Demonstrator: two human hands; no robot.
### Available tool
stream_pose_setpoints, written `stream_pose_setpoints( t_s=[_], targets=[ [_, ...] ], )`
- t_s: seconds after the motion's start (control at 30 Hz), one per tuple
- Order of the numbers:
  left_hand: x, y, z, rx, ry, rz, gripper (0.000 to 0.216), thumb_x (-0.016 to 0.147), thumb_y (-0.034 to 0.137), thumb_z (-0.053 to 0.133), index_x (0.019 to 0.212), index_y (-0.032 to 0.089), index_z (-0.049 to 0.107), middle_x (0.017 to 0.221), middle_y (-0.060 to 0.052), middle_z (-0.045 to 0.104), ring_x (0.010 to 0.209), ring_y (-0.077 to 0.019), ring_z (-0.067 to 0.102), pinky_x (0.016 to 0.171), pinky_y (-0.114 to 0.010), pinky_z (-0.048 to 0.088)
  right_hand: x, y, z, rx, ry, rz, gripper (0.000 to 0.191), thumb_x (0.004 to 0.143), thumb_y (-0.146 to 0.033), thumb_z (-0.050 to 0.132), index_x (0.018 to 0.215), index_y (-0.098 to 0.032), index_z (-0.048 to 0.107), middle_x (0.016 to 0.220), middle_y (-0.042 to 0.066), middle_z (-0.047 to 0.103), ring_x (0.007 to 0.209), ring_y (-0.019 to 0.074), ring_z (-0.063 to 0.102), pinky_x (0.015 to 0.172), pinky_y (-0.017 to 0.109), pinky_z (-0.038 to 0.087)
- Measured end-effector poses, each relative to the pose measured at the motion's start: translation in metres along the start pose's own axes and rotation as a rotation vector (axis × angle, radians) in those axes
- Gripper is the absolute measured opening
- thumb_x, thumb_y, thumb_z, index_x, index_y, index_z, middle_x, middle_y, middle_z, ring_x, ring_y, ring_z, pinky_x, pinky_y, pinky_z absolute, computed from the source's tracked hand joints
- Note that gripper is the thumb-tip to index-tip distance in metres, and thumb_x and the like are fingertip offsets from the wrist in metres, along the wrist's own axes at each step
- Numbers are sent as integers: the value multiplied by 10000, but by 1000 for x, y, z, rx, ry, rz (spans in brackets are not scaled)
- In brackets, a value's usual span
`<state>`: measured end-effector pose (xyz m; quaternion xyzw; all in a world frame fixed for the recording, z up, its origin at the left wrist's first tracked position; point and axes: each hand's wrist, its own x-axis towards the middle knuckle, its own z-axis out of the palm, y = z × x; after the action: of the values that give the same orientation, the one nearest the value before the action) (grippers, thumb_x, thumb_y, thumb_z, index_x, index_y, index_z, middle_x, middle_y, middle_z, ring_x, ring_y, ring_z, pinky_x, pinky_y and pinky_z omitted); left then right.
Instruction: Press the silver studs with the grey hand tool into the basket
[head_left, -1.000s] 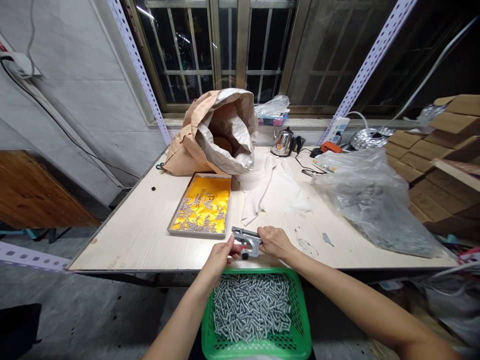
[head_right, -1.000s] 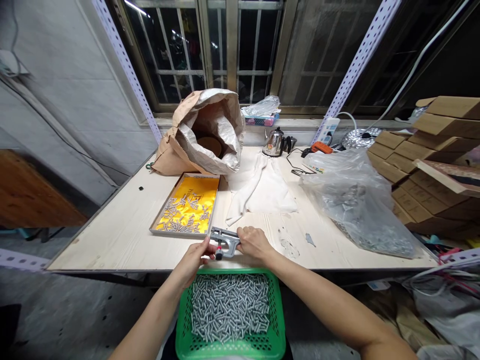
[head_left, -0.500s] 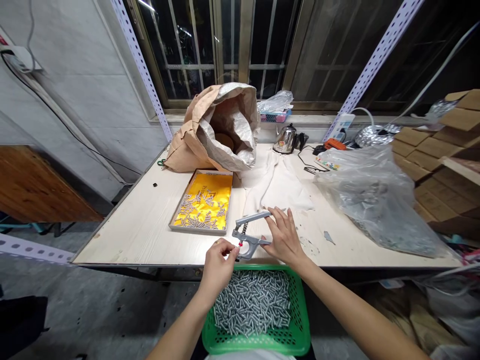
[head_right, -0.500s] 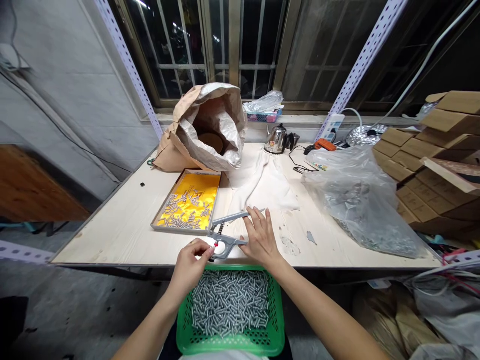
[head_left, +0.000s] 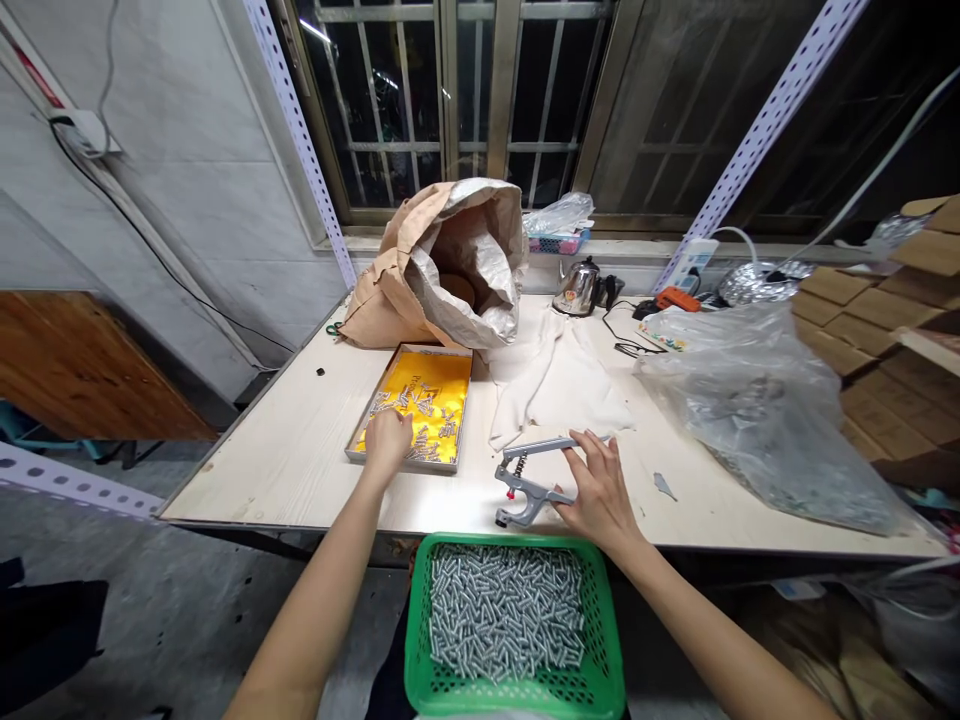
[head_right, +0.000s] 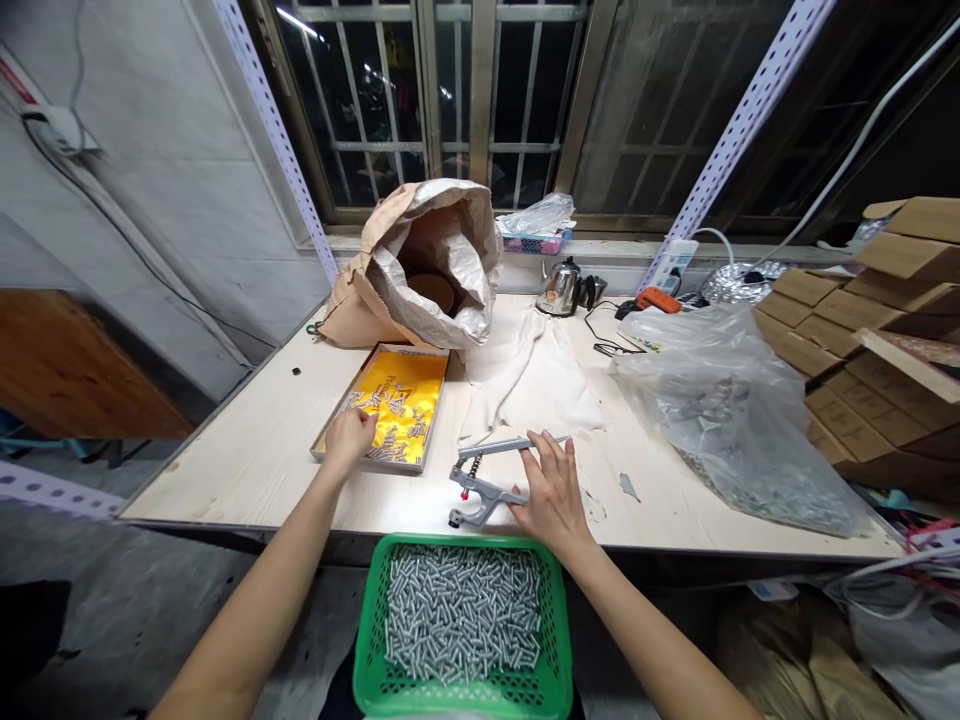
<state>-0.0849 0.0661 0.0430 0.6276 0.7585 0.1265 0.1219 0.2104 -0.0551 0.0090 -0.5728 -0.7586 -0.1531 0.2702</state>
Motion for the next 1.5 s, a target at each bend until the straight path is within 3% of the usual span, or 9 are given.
stream_pose_setpoints(
  t_s=[0.17, 0.47, 0.73, 0.87, 1.03, 1.13, 1.23, 1.3, 1.5],
  targets=[
    [53, -4, 14, 65, -37, -75, 236, 755, 149, 546, 930, 29, 651, 988, -261, 651, 938, -354, 608, 729, -356, 437, 2, -3, 1, -1, 6, 6, 509, 722, -227, 517, 1215, -111, 464, 1320, 165, 396, 1270, 322, 299, 1062, 589, 196],
    [46, -15, 28, 59, 61, -103, 347, 779, 48, 426, 1091, 40, 575, 1044, -226, 641, 971, -294, 611, 735, -311, 435, 10, -3, 6, -1, -21, 43, 510, 716, -203, 511, 1217, -133, 449, 1326, 153, 406, 1288, 309, 281, 1085, 572, 155],
    [70, -22, 17, -7, 44, -142, 275, 796, 246, 538, 970, 65, 649, 1036, -232, 644, 985, -325, 600, 758, -337, 438, 15, -6, 10, 5, -25, 40, 515, 716, -209, 520, 1220, -126, 450, 1325, 153, 405, 1288, 306, 275, 1089, 565, 153],
    [74, -11, 19, -79, -22, -87, 201, 723, 156, 606, 878, 46, 672, 980, -238, 662, 966, -336, 603, 764, -340, 438, 19, -9, 11, 6, -30, 47, 525, 705, -188, 521, 1221, -120, 448, 1326, 152, 404, 1287, 301, 273, 1095, 558, 141],
    [34, 8, 22, -244, -16, 37, 223, 786, 123, 512, 948, 84, 660, 1009, -178, 666, 989, -267, 600, 797, -308, 436, 21, -7, 13, -1, -48, 68, 546, 685, -161, 526, 1223, -110, 442, 1341, 157, 390, 1303, 301, 249, 1098, 555, 126],
    [-17, 20, 37, -463, -157, 119, 163, 771, 199, 564, 871, 132, 674, 808, -76, 697, 729, -169, 639, 656, -242, 463, 20, -4, 16, 5, -66, 72, 580, 667, -173, 543, 1231, -116, 422, 1366, 163, 362, 1329, 308, 204, 1093, 573, 118],
    [-65, 30, 56, -1041, -441, 46, 176, 652, 255, 690, 742, 106, 668, 640, -46, 656, 544, -122, 569, 545, -225, 425, 19, -4, 20, 19, -98, 55, 602, 653, -188, 562, 1232, -113, 414, 1392, 170, 331, 1351, 313, 153, 1091, 585, 102],
    [-85, 35, 65, -1281, -528, -61, 269, 548, 302, 768, 692, 96, 671, 591, -36, 639, 491, -94, 517, 513, -215, 389, 18, -6, 21, 29, -123, 42, 620, 643, -185, 570, 1237, -105, 410, 1410, 174, 308, 1360, 314, 125, 1092, 587, 86],
    [-97, 40, 66, -1375, -567, -204, 367, 404, 334, 843, 626, 86, 687, 555, -41, 640, 482, -84, 498, 521, -218, 361, 14, -9, 22, 44, -176, 50, 679, 602, -145, 581, 1251, -87, 389, 1453, 176, 237, 1374, 318, 56, 1087, 602, 36]
  ],
)
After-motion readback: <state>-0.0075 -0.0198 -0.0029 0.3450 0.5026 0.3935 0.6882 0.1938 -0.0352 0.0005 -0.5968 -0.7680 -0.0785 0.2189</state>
